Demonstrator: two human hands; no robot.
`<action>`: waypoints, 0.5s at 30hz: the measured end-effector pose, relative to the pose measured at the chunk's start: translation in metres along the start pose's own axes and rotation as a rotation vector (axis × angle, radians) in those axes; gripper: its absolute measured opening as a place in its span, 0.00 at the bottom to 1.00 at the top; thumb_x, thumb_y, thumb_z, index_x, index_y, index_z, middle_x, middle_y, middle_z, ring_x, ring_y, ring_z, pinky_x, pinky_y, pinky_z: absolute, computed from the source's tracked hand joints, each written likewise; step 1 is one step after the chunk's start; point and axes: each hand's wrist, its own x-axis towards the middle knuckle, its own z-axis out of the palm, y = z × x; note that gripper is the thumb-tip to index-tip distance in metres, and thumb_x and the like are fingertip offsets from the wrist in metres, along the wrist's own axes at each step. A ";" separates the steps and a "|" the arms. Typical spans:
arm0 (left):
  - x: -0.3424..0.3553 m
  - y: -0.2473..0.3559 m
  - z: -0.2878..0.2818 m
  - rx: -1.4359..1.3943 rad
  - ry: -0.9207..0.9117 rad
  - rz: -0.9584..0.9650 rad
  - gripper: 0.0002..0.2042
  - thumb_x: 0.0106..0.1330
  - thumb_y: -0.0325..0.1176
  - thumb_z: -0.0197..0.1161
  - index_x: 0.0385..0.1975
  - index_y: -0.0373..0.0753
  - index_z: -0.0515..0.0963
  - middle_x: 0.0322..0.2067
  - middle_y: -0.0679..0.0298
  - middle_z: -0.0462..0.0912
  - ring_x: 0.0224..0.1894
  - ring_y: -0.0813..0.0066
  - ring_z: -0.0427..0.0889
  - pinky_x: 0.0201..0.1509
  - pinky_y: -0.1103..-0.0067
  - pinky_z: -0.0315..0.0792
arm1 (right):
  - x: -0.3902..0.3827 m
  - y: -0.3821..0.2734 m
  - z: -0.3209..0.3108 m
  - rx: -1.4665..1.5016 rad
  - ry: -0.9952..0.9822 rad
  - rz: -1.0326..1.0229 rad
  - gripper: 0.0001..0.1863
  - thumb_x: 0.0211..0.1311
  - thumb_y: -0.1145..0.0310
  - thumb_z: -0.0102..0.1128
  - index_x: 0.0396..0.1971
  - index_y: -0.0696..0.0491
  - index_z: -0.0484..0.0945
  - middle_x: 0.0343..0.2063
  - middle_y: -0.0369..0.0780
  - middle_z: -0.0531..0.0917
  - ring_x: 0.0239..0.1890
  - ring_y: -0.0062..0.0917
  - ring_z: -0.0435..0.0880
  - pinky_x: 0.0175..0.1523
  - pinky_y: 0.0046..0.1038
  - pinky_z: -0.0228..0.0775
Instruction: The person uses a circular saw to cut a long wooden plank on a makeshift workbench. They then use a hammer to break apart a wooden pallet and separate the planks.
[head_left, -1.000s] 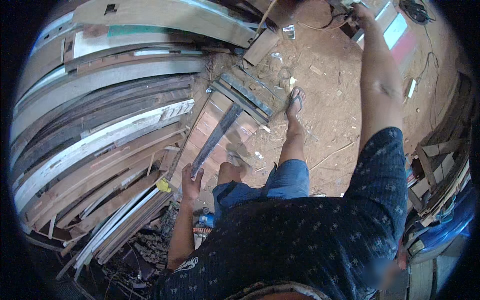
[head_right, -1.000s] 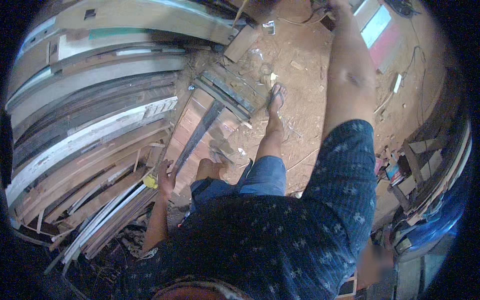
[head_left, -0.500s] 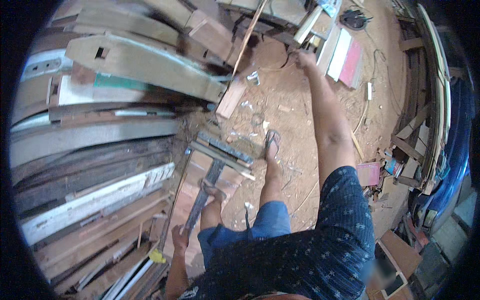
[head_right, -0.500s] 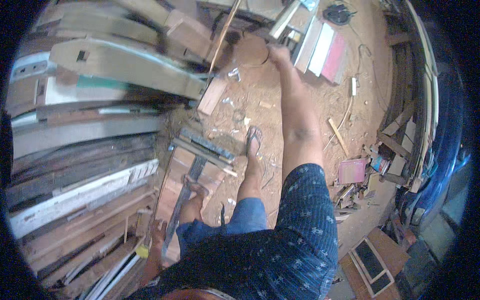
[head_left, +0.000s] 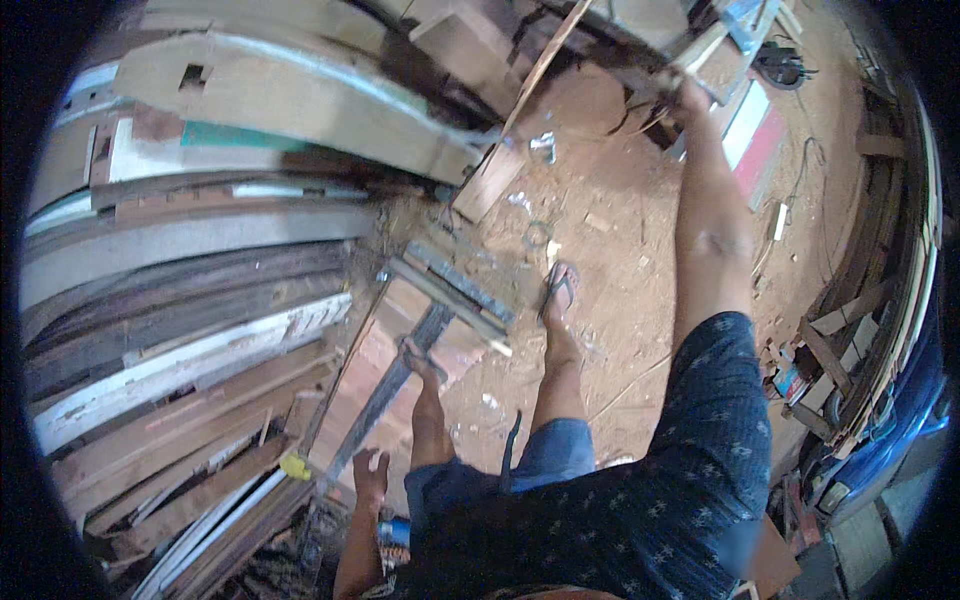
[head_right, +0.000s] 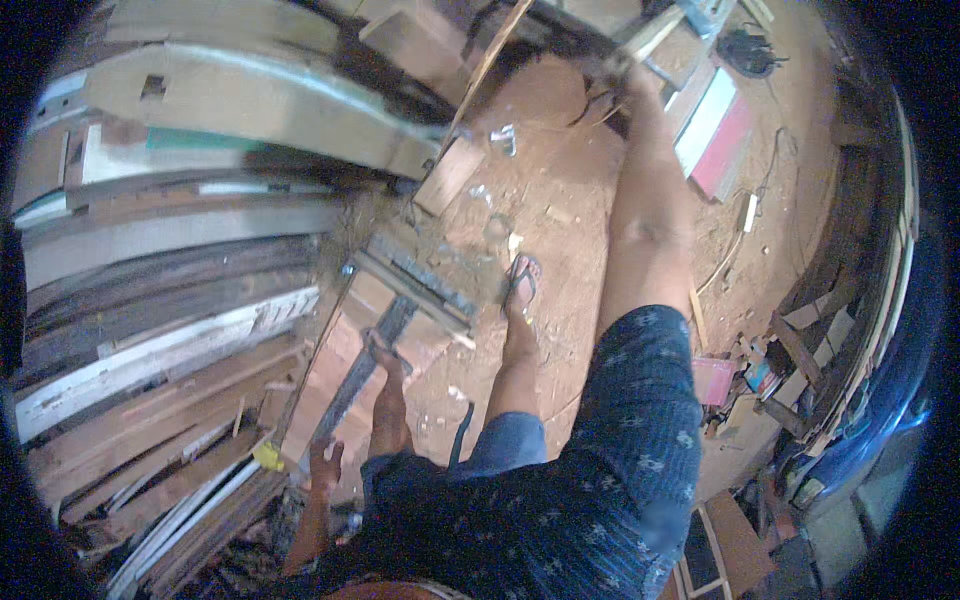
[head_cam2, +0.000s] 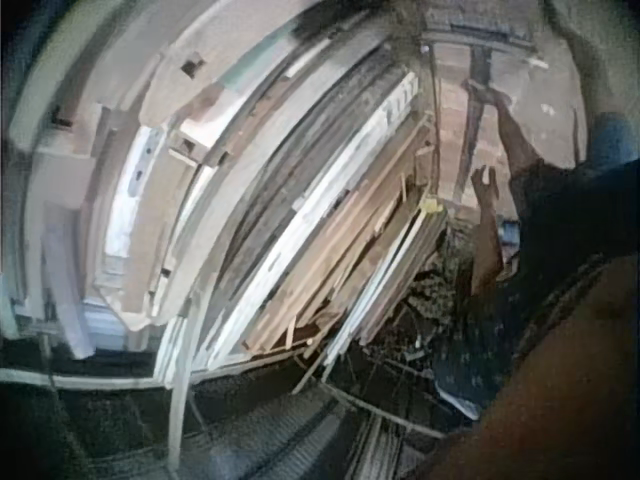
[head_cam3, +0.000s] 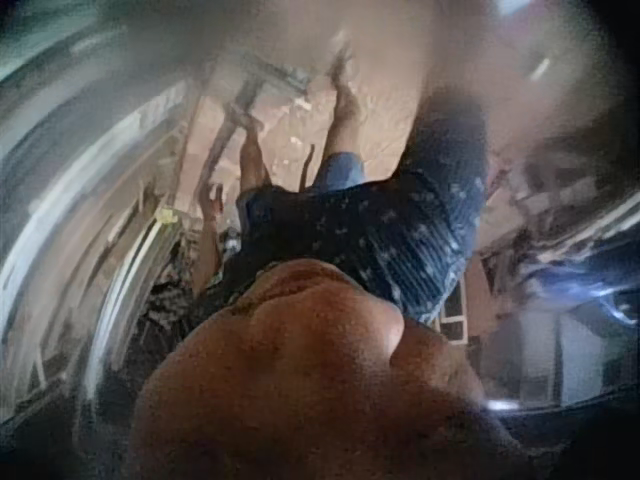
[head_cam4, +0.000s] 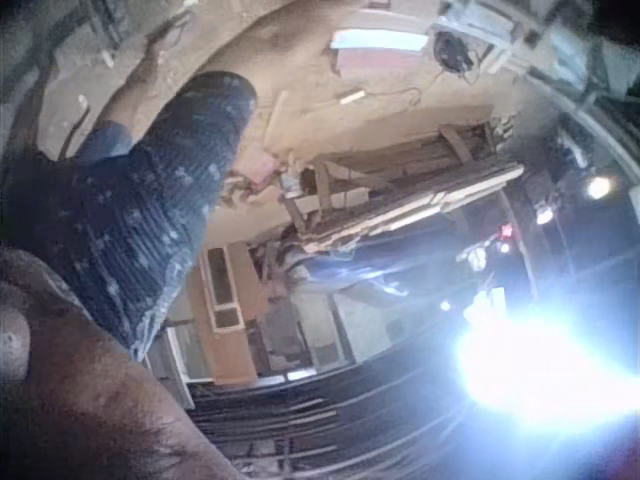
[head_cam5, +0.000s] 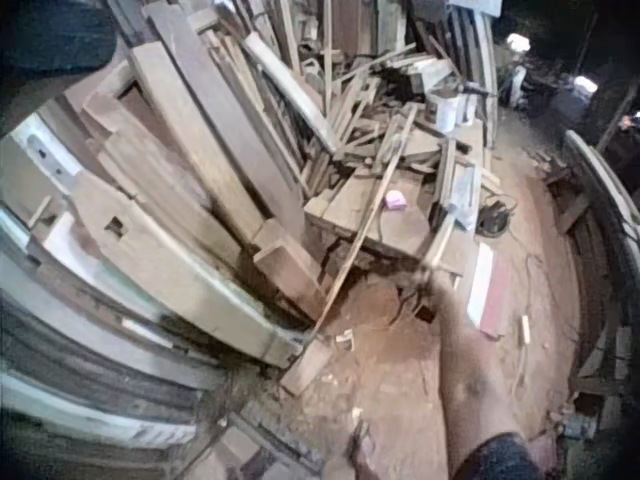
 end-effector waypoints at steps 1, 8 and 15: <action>-0.007 0.003 -0.002 0.042 0.008 0.022 0.21 0.63 0.45 0.68 0.45 0.32 0.79 0.50 0.45 0.77 0.57 0.51 0.74 0.62 0.65 0.67 | -0.009 -0.011 0.002 -0.046 -0.002 -0.014 0.19 0.60 0.56 0.65 0.43 0.53 0.74 0.30 0.39 0.77 0.29 0.30 0.78 0.34 0.34 0.75; 0.044 -0.002 -0.041 -0.145 0.075 0.087 0.20 0.66 0.44 0.66 0.48 0.33 0.79 0.52 0.46 0.77 0.58 0.51 0.73 0.62 0.65 0.68 | -0.220 0.007 -0.003 0.078 0.134 -0.162 0.20 0.71 0.58 0.50 0.52 0.59 0.71 0.37 0.42 0.79 0.37 0.34 0.80 0.44 0.34 0.75; 0.136 -0.092 -0.054 -0.067 -0.035 0.388 0.20 0.65 0.44 0.65 0.48 0.34 0.78 0.53 0.47 0.75 0.59 0.51 0.72 0.64 0.65 0.67 | -0.558 0.128 0.098 0.226 0.273 0.136 0.13 0.65 0.64 0.59 0.41 0.56 0.72 0.30 0.40 0.78 0.30 0.24 0.79 0.36 0.27 0.77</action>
